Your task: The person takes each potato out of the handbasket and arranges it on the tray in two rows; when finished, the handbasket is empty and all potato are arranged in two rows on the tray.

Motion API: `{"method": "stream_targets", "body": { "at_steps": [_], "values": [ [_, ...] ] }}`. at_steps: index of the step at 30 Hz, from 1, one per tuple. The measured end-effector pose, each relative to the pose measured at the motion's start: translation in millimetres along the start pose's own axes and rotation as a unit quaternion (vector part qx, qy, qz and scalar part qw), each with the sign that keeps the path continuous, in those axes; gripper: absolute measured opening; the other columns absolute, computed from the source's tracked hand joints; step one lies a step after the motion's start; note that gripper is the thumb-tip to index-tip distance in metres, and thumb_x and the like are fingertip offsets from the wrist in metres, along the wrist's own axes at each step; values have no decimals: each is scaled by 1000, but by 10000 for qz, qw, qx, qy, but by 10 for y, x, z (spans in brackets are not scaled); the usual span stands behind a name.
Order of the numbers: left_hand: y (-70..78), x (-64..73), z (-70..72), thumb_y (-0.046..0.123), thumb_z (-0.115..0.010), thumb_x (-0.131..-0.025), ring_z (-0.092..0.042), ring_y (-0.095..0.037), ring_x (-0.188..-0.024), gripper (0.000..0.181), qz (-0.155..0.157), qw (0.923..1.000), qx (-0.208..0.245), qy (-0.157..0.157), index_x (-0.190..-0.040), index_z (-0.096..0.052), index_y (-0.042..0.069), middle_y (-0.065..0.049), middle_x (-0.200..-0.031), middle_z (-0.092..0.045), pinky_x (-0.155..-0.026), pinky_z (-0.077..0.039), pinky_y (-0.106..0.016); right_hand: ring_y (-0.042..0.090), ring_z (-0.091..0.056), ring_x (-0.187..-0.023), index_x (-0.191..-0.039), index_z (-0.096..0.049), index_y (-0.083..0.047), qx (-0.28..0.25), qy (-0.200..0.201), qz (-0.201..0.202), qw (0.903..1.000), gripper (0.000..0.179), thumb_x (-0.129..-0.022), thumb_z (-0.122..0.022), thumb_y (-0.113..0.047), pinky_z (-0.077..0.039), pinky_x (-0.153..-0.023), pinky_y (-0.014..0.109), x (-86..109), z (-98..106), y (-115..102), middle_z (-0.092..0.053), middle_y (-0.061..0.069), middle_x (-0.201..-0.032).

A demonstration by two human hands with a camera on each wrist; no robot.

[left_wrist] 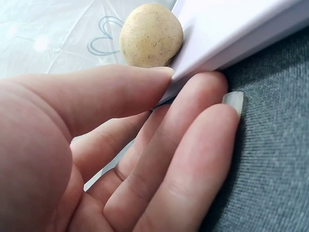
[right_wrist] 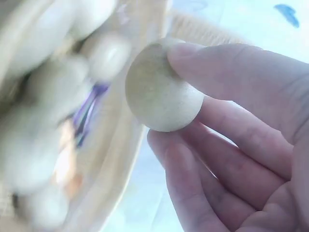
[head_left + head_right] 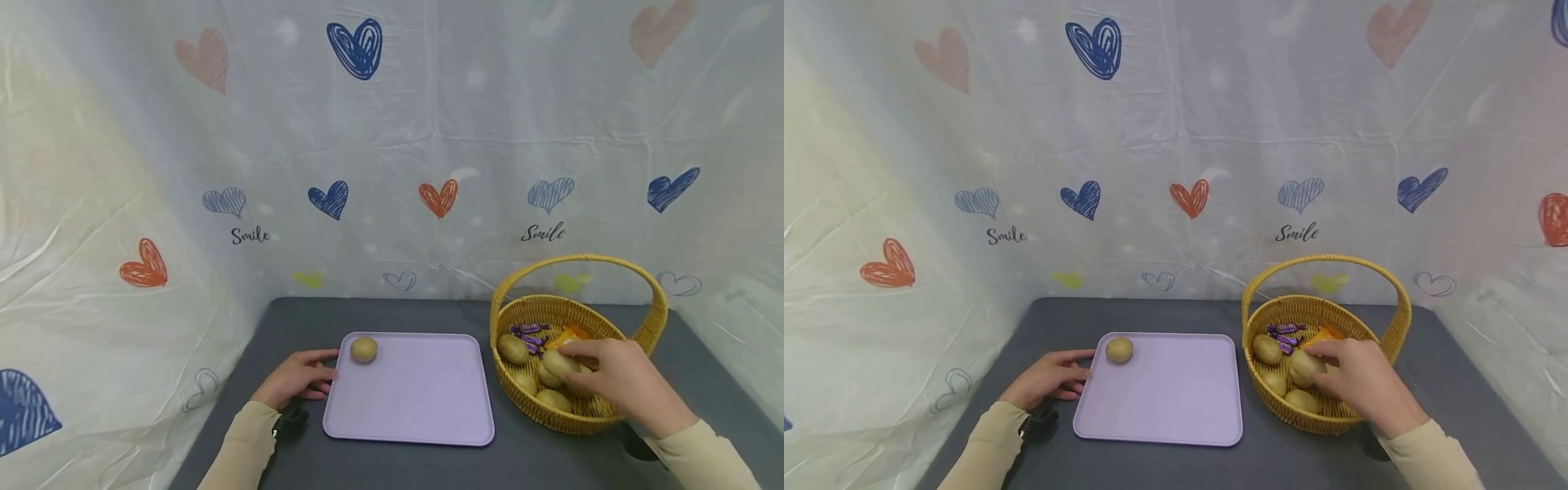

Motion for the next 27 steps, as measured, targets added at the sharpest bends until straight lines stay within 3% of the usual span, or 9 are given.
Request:
{"method": "stream_targets", "body": {
  "at_steps": [7, 15, 21, 27],
  "values": [
    [-12, -12, 15, 26, -86, -93, -76, -18, -80, 70, -31, 10000, 66, -49, -156, -59, 13, -10, -92, -71, -72, -67, -35, 20, -80, -98, -119, -85, -23, -691, 18, 290, 9972, 35, -85, -93, -29, -65, -80, 41, -243, -235, -524, -84, 0, -111],
    [14, -37, -4, 26, -85, -94, -76, -18, -79, 67, -161, 9999, -20, -19, -155, -60, 13, -10, -91, -72, -72, -67, -36, 15, -77, -97, -122, -84, -19, -1345, -116, 801, 9876, 36, -87, -92, -20, -64, -82, 33, -639, -730, -1033, -83, 0, -115],
    [12, -35, 6, 24, -85, -95, -76, -17, -78, 66, -186, 9998, 15, -96, -155, -60, 12, -10, -90, -72, -71, -67, -35, 20, -79, -104, -122, -84, -14, -1810, -480, 917, 9780, 36, -87, -91, -16, -65, -90, 39, -929, -1196, -1248, -83, 3, -115],
    [-19, -34, 38, 24, -85, -94, -75, -17, -78, 67, -198, 9997, 64, -112, -155, -60, 13, -10, -89, -71, -71, -67, -36, 20, -79, -105, -121, -84, -15, -1981, -622, 812, 9748, 36, -86, -92, -16, -65, -91, 39, -1114, -1573, -1372, -83, 3, -115]
  ]
}}
Point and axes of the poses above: each hand's wrist, its own x-axis away from the middle knuckle, its own z-axis out of the back of the hand, y = z × x, the point moved 5 cm from there along -x, towards the middle knuckle
